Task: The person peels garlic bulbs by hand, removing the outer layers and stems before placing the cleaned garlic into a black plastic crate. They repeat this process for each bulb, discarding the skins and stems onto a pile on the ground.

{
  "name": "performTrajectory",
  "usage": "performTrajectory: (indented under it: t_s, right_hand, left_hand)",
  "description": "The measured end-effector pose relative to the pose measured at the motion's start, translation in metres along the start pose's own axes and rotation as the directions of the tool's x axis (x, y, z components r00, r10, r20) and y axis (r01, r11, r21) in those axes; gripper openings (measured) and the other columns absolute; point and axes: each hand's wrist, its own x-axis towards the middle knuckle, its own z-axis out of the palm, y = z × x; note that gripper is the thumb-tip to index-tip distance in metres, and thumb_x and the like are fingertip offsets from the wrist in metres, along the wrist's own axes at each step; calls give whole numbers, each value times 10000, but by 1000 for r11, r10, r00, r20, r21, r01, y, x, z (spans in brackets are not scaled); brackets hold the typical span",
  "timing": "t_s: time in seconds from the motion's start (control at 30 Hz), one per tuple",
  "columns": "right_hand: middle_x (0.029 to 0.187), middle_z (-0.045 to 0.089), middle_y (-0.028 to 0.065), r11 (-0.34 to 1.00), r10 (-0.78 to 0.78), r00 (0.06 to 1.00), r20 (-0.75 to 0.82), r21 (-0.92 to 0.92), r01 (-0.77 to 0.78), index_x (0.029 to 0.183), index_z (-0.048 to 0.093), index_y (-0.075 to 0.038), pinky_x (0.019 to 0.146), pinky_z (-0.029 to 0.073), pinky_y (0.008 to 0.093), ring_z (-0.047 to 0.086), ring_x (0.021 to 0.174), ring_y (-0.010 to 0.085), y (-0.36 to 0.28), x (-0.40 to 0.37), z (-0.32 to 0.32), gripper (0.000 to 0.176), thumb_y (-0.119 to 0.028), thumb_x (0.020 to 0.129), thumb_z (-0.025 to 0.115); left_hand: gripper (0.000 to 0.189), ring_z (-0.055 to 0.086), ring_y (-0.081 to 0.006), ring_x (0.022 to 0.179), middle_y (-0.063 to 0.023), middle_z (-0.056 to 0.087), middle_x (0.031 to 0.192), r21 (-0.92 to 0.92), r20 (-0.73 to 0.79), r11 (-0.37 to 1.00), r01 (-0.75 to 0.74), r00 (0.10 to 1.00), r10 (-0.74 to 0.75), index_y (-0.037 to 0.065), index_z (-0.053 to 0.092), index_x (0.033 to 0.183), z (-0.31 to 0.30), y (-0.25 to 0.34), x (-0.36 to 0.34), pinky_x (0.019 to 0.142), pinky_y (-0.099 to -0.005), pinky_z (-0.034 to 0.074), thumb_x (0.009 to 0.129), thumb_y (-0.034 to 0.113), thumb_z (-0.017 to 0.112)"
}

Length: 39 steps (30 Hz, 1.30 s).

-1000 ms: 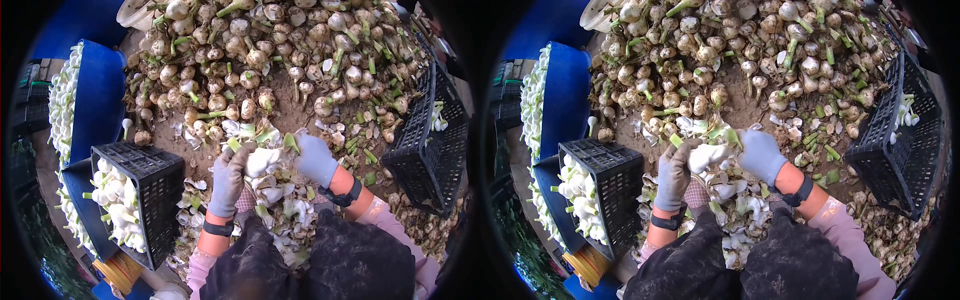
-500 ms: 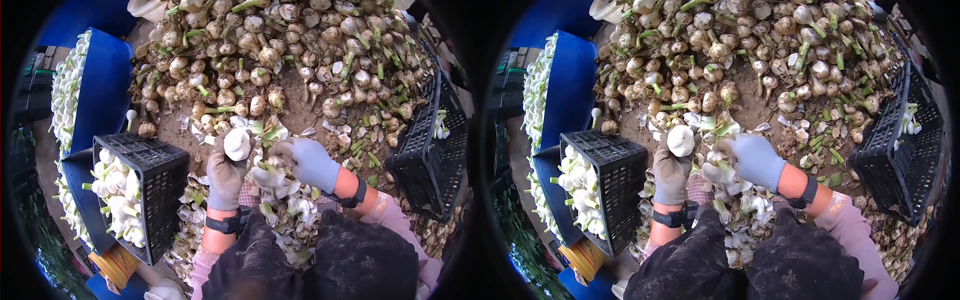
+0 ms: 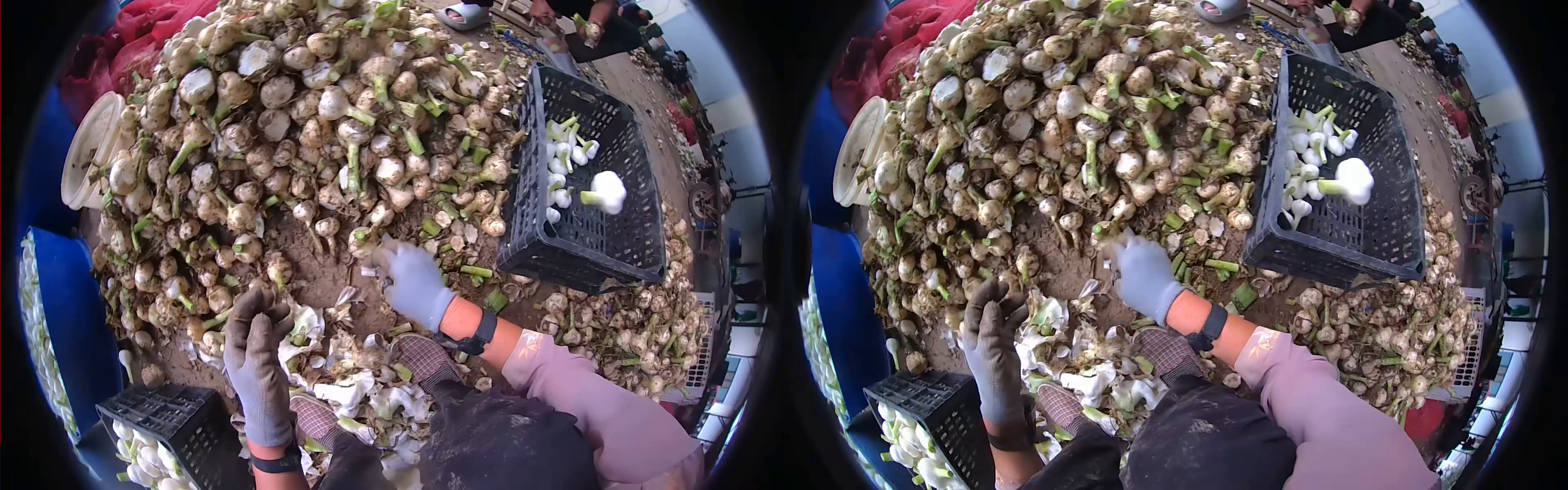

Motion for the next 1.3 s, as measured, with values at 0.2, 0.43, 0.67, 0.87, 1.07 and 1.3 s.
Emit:
performTrajectory:
  t_s: [0.2, 0.43, 0.67, 0.87, 1.07, 1.3]
  right_hand:
    - [941, 609, 168, 611, 562, 816, -139, -594, -522, 1509, 221, -90, 585, 483, 483, 635, 731, 300, 102, 81, -4, 690, -161, 879, 493]
    - [920, 621, 152, 791, 438, 883, -168, -394, -468, 1159, 488, -87, 603, 532, 423, 676, 768, 306, 104, 55, -20, 403, -179, 789, 620]
    - [906, 691, 131, 814, 528, 848, 48, -312, -489, 1107, 552, -53, 669, 537, 435, 692, 831, 310, 110, 72, -18, 424, -262, 755, 667]
    - [979, 618, 125, 988, -148, 971, 190, -12, 153, 1349, 473, -191, 774, 529, 411, 637, 868, 257, 14, -25, -37, 546, -127, 819, 583]
    - [1092, 641, 186, 574, -156, 983, 92, 819, 15, 1280, 520, -34, 807, 503, 282, 627, 944, 157, 30, -32, -5, 569, -450, 905, 621]
    - [670, 644, 111, 514, 46, 905, 423, 767, -385, 971, 651, 17, 579, 496, 335, 625, 593, 196, 4, -32, -33, 369, -335, 968, 539]
  left_hand:
    - [350, 608, -147, 891, -75, 607, 1080, 294, 160, 947, 133, 970, -186, -19, 544, 1215, -2, -58, 6, 781, -272, 509, 970, 231, 559]
    - [308, 534, -67, 712, -38, 612, 941, 399, 177, 906, 141, 958, -226, -36, 558, 1189, 1, -76, 20, 629, -204, 436, 950, 158, 572]
    - [275, 460, -34, 671, 3, 570, 874, 353, 242, 900, 257, 904, -353, -25, 537, 1196, 35, -85, 20, 576, -178, 382, 946, 87, 562]
    - [491, 629, -205, 998, -110, 612, 1098, 12, 314, 939, 342, 891, -329, -15, 498, 1265, 75, -67, 5, 868, -330, 549, 889, 235, 690]
    - [491, 597, -195, 1066, -147, 540, 1231, 253, 347, 955, 153, 907, -237, -14, 529, 1237, 70, -53, 2, 857, -307, 532, 842, 198, 730]
    - [599, 601, -248, 1031, -144, 561, 1121, 675, 504, 591, -442, 861, 68, -18, 588, 1153, 62, -64, -4, 902, -332, 500, 627, 69, 864]
